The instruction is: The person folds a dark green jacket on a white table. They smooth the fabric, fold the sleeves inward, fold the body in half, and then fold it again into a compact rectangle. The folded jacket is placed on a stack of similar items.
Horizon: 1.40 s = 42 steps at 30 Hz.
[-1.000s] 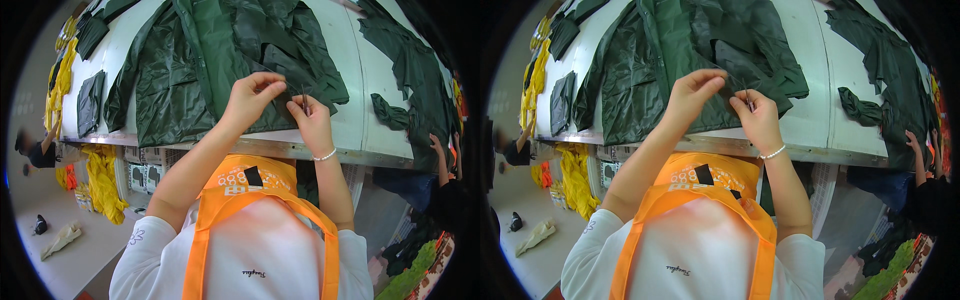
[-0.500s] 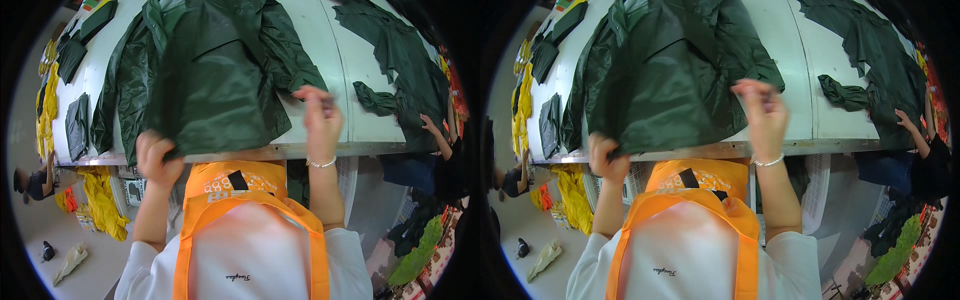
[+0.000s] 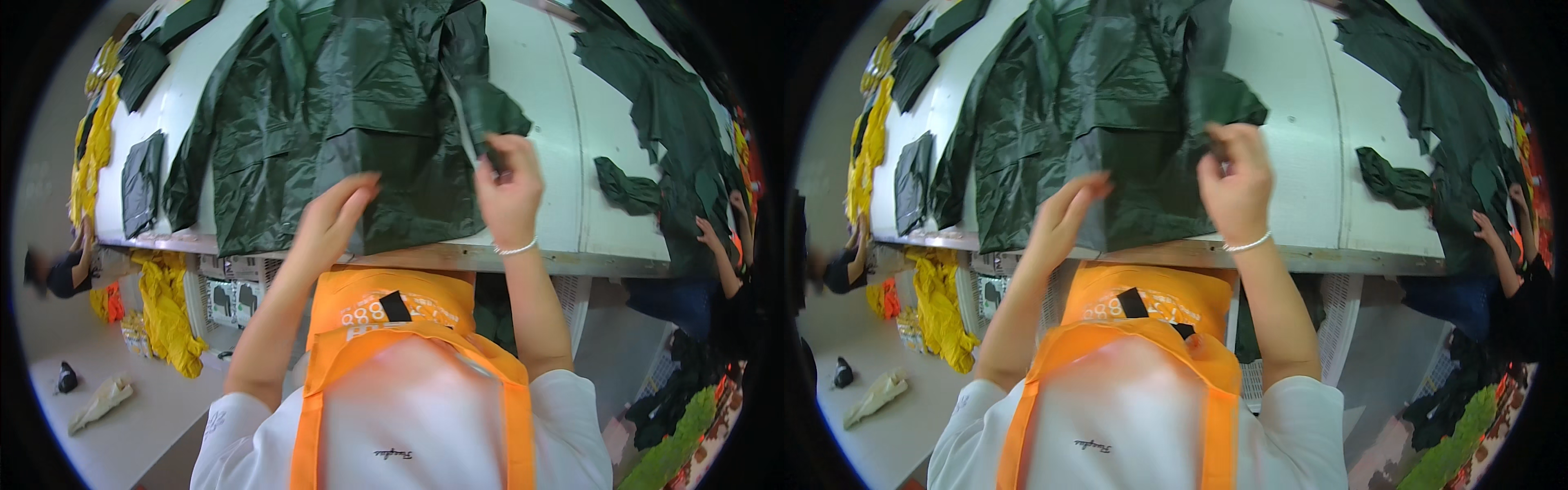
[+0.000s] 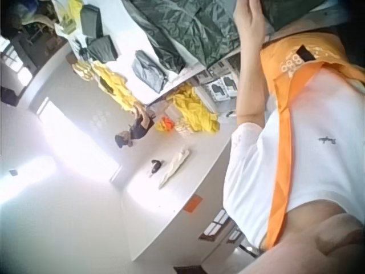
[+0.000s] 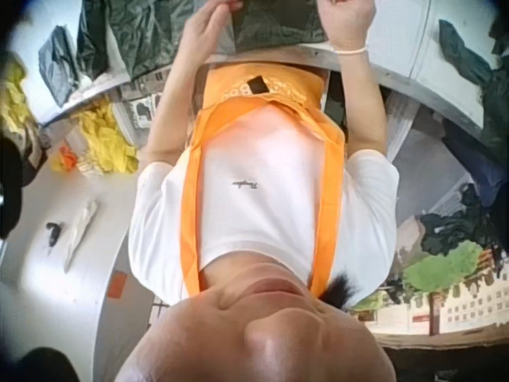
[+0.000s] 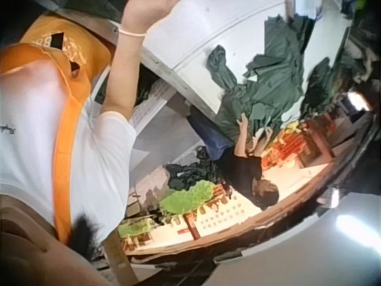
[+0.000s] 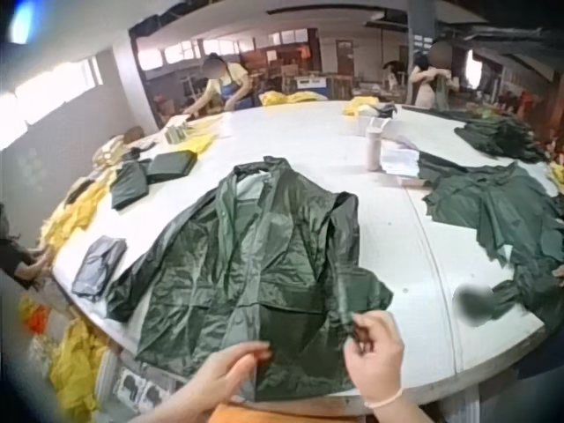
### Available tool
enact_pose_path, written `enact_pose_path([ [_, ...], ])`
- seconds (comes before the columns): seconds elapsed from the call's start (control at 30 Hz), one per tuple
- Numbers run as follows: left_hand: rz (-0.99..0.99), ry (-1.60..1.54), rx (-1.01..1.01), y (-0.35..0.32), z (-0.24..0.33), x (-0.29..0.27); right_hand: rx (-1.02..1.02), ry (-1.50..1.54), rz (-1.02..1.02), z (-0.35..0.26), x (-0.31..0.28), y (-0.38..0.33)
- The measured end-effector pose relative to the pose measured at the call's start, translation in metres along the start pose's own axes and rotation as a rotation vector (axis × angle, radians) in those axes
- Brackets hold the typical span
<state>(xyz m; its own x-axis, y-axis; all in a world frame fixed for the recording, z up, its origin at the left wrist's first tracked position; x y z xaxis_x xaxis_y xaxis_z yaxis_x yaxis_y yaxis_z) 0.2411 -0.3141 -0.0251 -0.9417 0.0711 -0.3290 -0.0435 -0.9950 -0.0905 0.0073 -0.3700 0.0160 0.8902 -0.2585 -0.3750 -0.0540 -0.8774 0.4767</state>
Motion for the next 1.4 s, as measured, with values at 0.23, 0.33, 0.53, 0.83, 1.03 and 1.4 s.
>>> enact_pose_path([
  [0.23,0.008,-0.894,-0.433,0.059,-0.072,0.045,0.135,0.359,-0.569,-0.029,0.103,-0.072],
  [0.33,-0.095,-1.138,-0.571,0.048,-0.088,0.046,0.382,0.511,-0.260,0.002,0.059,-0.050],
  [0.53,-0.260,-1.240,-0.465,0.053,-0.050,0.056,0.860,0.655,-0.312,0.089,0.073,-0.033],
  [0.83,-0.294,-0.811,-0.168,0.064,-0.013,0.034,0.653,0.367,-0.417,0.104,0.079,-0.030],
  [1.03,-0.343,-0.571,-0.216,0.063,0.000,0.036,0.342,0.317,-0.360,0.026,0.049,0.008],
  [1.4,-0.416,-0.583,-0.208,0.067,-0.002,0.050,0.015,0.131,-0.332,-0.014,0.068,0.017],
])
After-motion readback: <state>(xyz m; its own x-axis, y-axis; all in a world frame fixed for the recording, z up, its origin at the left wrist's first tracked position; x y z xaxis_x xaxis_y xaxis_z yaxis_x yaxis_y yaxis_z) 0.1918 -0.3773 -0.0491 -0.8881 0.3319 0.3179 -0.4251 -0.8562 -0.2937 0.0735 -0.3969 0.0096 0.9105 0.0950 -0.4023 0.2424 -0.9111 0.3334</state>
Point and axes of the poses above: each hand's wrist, its own y-axis towards the middle knuckle, its own x-axis out of the palm, z = x × y, the point moved 10 cm from there along y, towards the middle knuckle, and after that the axes turned 1 degree about -y, right-handed, at the moved point
